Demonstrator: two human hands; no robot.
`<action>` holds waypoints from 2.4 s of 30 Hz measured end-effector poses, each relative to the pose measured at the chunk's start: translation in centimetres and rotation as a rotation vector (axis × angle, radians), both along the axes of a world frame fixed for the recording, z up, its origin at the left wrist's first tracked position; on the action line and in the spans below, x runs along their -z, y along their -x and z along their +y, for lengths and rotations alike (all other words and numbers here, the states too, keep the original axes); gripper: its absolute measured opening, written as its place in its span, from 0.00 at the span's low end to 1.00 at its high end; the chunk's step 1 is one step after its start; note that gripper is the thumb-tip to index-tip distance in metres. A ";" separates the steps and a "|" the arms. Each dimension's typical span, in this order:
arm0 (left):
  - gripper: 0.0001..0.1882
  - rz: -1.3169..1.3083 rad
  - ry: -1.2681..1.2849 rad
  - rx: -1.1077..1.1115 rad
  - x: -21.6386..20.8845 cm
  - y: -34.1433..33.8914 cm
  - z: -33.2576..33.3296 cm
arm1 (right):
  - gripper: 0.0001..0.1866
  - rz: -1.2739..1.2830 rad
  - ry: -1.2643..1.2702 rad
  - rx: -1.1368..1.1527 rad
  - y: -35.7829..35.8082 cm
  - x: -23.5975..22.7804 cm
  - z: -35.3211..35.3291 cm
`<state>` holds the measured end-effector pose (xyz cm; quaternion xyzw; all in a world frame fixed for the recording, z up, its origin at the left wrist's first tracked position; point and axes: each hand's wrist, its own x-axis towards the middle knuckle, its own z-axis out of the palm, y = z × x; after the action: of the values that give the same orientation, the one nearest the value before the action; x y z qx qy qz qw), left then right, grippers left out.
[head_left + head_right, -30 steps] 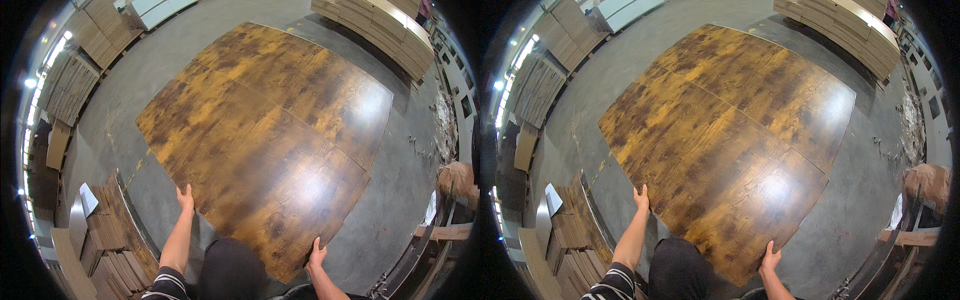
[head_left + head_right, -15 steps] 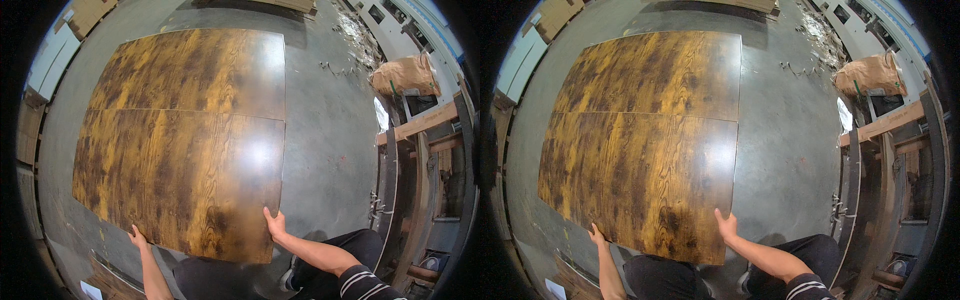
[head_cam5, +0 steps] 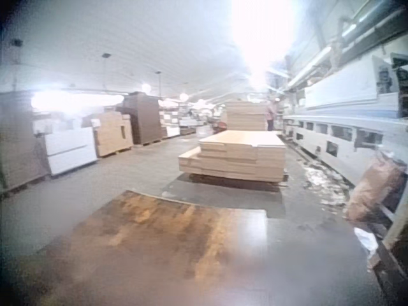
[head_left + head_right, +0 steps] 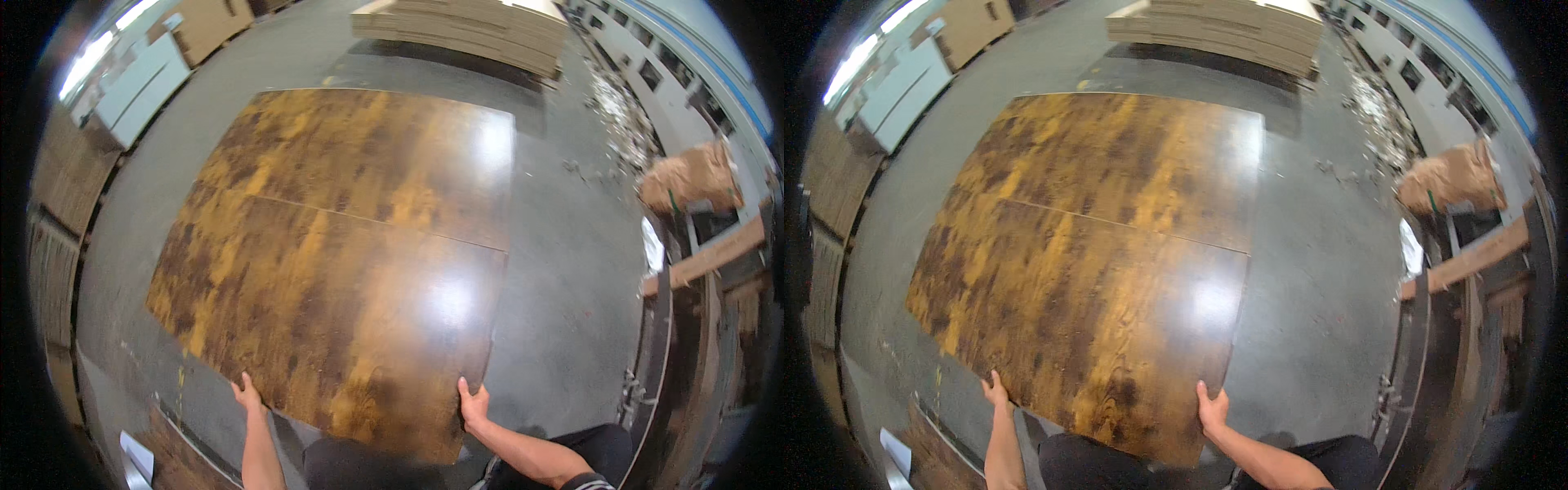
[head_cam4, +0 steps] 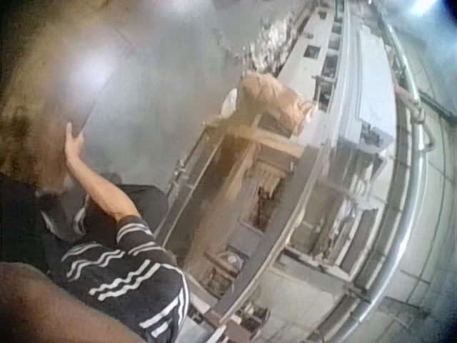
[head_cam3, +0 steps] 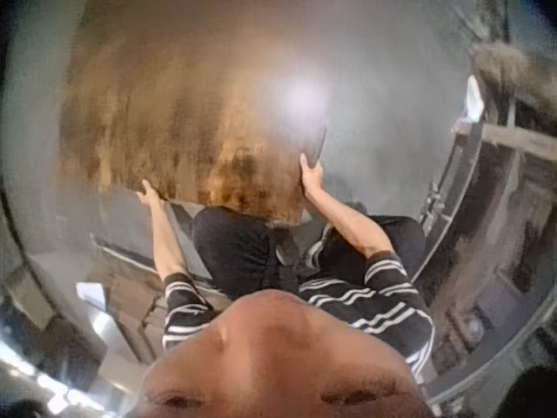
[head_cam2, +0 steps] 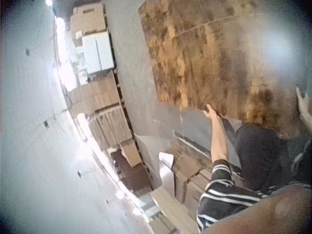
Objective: The person walks through a warehouse, picks up a wooden pallet, and places it on the floor. They then repeatedly pick up large wood panels from a nearby stack and place them onto the pallet, building a neat stack.
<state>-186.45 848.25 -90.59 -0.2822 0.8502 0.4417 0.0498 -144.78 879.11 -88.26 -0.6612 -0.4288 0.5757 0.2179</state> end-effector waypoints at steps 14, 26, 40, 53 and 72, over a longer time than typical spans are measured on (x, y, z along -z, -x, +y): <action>0.43 0.141 -0.065 -0.078 1.1 -1.0 0.1 | 0.36 0.084 0.176 -0.023 -0.1 -0.8 0.4; 0.45 0.181 -0.034 0.007 1.9 -1.4 -0.1 | 0.32 0.214 0.192 0.028 -0.9 0.7 0.3; 0.48 0.127 -0.033 0.062 0.6 -2.6 0.7 | 0.31 0.149 0.204 -0.004 -0.8 -0.3 0.7; 0.51 0.000 0.185 0.207 -3.6 -6.8 1.7 | 0.40 -0.154 0.400 -0.295 -6.6 0.2 4.0; 0.39 -1.096 0.111 1.228 -47.4 -28.1 6.3 | 0.22 -0.684 -0.037 -0.870 -18.1 -42.0 21.9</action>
<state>-158.38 854.53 -43.22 0.0553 0.7289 0.0929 0.6760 -126.71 900.98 -46.26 -0.5683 -0.7187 0.3577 -0.1803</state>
